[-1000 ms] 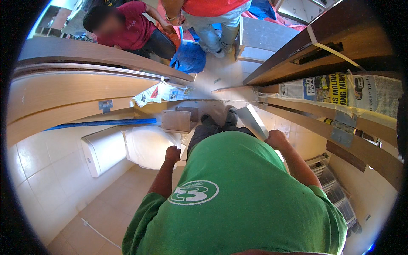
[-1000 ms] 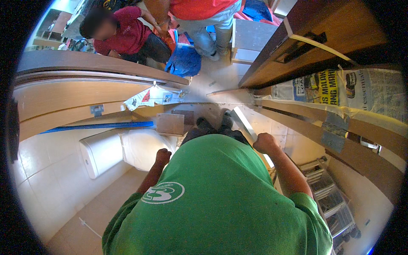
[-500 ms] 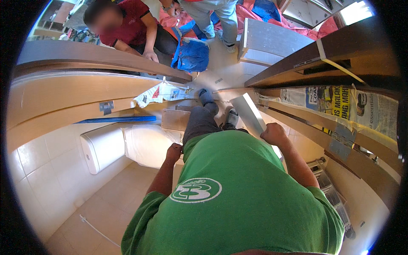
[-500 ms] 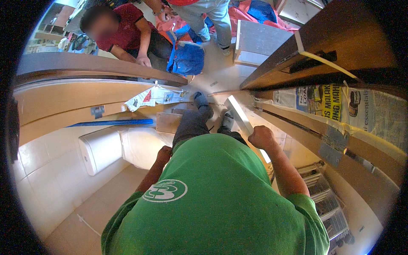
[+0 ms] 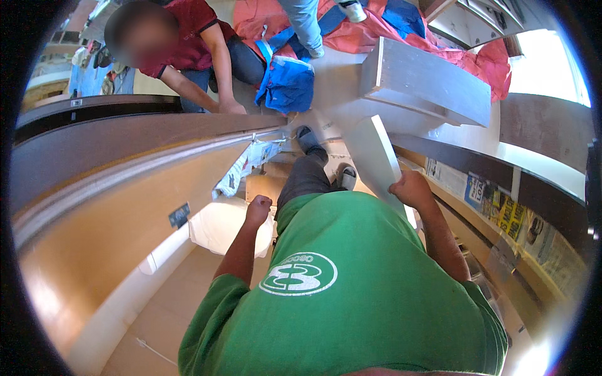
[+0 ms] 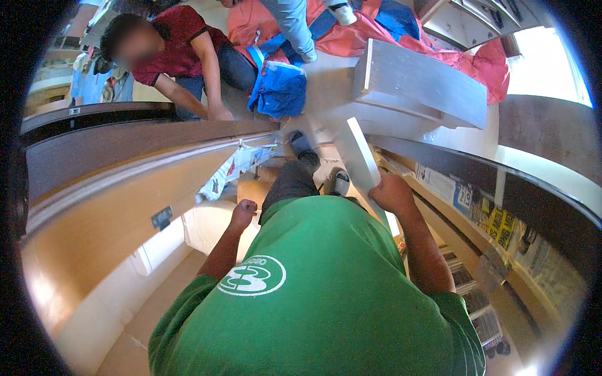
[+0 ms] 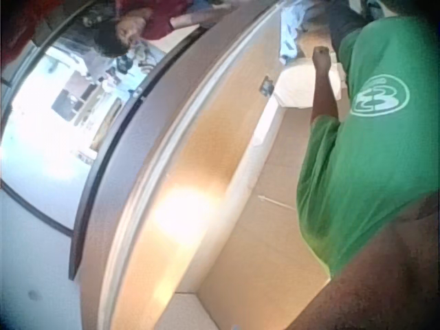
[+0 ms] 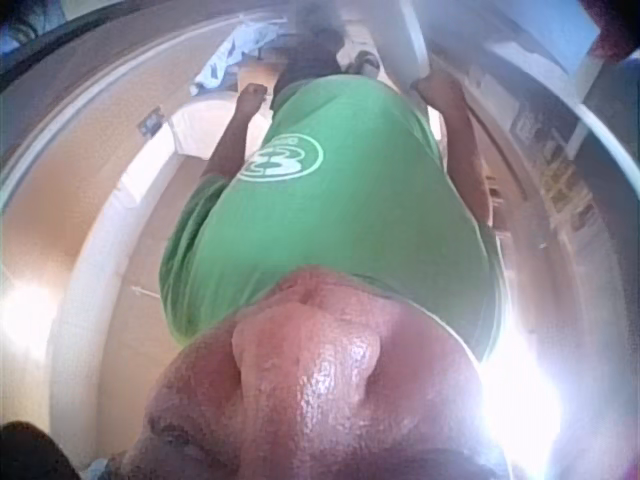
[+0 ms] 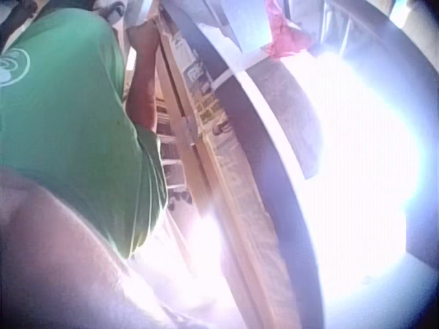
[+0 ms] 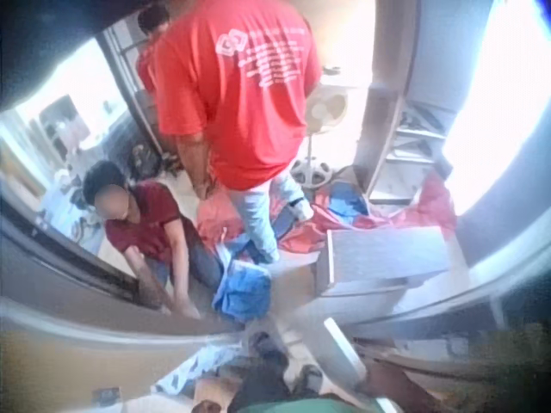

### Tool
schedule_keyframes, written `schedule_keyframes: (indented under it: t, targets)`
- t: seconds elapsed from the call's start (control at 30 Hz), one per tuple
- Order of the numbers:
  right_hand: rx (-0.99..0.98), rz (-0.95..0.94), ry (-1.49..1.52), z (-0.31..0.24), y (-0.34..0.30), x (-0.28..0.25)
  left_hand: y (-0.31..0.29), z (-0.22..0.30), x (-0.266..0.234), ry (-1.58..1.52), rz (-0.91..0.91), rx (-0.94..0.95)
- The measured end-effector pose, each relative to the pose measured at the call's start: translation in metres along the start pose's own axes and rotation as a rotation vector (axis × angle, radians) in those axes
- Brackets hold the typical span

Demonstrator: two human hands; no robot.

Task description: The person sands the edges of a white rectangular board using a sanding block. They then carry the board to another room and place it on a shelf.

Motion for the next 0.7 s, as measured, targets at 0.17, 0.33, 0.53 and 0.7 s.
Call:
schedule_keyframes:
  t: [0.17, 0.33, 0.53, 0.7]
  targets:
    - [0.036, -0.055, 0.006, -0.071, 0.020, -0.044, 0.024, 0.027, -0.037, -0.166, 0.100, -0.028]
    - [0.122, -0.044, 0.025, -0.134, 0.032, -0.095, 0.016, 0.009, -0.046, -0.491, 0.185, -0.081]
    - [-0.032, 0.068, -0.051, -0.195, 0.044, -0.163, 0.005, -0.022, -0.038, -0.120, -0.120, 0.045]
    - [-0.136, 0.124, -0.137, -0.239, 0.057, -0.212, 0.018, -0.023, -0.028, -0.044, -0.093, -0.053]
Point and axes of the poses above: each hand's wrist, its own y-axis towards the middle knuckle, its own x-axis out of the palm, z = x × y, the point moved 4 cm from there along y, towards the middle knuckle, and after that the axes turned 14 degrees about x, right-handed, at the moved point
